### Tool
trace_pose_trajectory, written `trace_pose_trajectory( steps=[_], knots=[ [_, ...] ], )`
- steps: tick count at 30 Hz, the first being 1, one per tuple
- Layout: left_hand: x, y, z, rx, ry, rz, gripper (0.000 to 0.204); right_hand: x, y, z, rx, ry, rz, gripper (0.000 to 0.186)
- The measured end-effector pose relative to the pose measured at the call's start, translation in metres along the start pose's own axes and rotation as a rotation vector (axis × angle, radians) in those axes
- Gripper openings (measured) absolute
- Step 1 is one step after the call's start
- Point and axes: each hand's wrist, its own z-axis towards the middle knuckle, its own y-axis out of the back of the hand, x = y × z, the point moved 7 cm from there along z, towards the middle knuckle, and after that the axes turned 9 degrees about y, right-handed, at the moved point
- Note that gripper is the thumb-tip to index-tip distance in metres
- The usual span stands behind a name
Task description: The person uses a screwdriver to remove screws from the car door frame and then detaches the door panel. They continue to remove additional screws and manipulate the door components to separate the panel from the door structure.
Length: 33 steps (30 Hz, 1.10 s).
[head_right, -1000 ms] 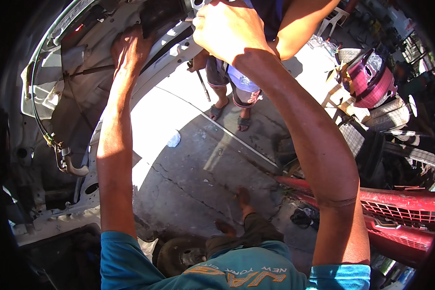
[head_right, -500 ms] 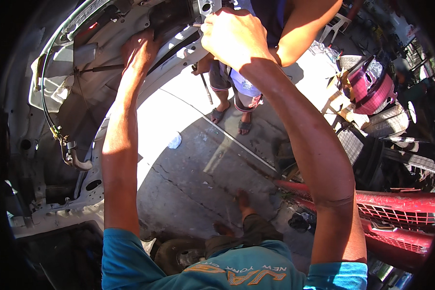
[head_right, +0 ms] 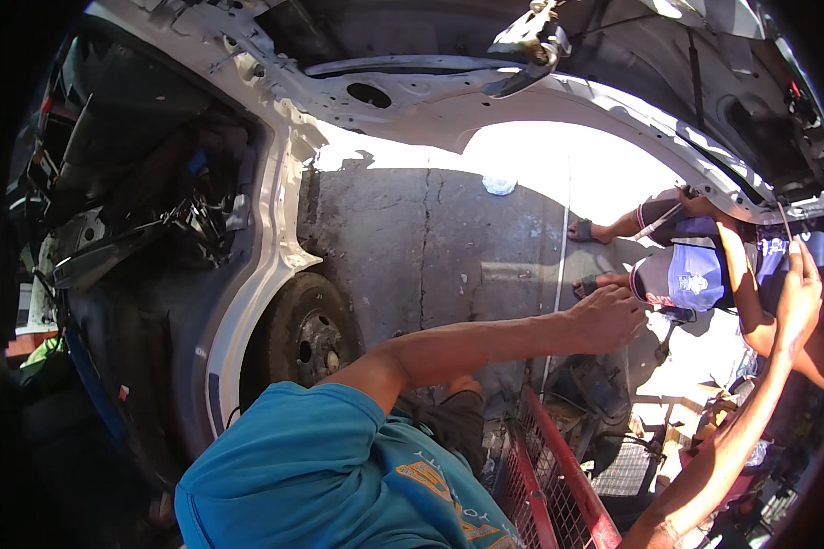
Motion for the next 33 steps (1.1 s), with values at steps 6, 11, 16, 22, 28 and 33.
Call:
trace_pose_trajectory(
  steps=[6, 11, 16, 22, 28, 33],
  knots=[
    [0.05, -0.003, -0.167, 0.363, 0.416, -0.094, 0.024, 0.002, -0.037, 0.021, 0.007, 0.048, 0.088, 0.043],
    [0.101, 0.057, -0.242, 0.245, 0.695, -0.048, 0.025, 0.011, -0.049, 0.027, -0.001, 0.043, 0.12, 0.043],
    [0.182, 0.2, -0.29, -0.058, 1.028, 0.185, 0.029, 0.021, -0.06, 0.033, -0.008, 0.037, 0.145, 0.042],
    [0.206, 0.363, -0.352, -0.446, 1.142, 0.428, 0.031, 0.03, -0.066, 0.034, -0.02, 0.034, 0.177, 0.041],
    [0.206, 0.396, -0.399, -0.498, 1.296, 0.425, 0.035, 0.038, -0.069, 0.041, -0.024, 0.039, 0.189, 0.041],
    [0.204, 0.385, -0.419, -0.512, 1.326, 0.399, 0.036, 0.039, -0.071, 0.042, -0.023, 0.038, 0.197, 0.04]
  ],
)
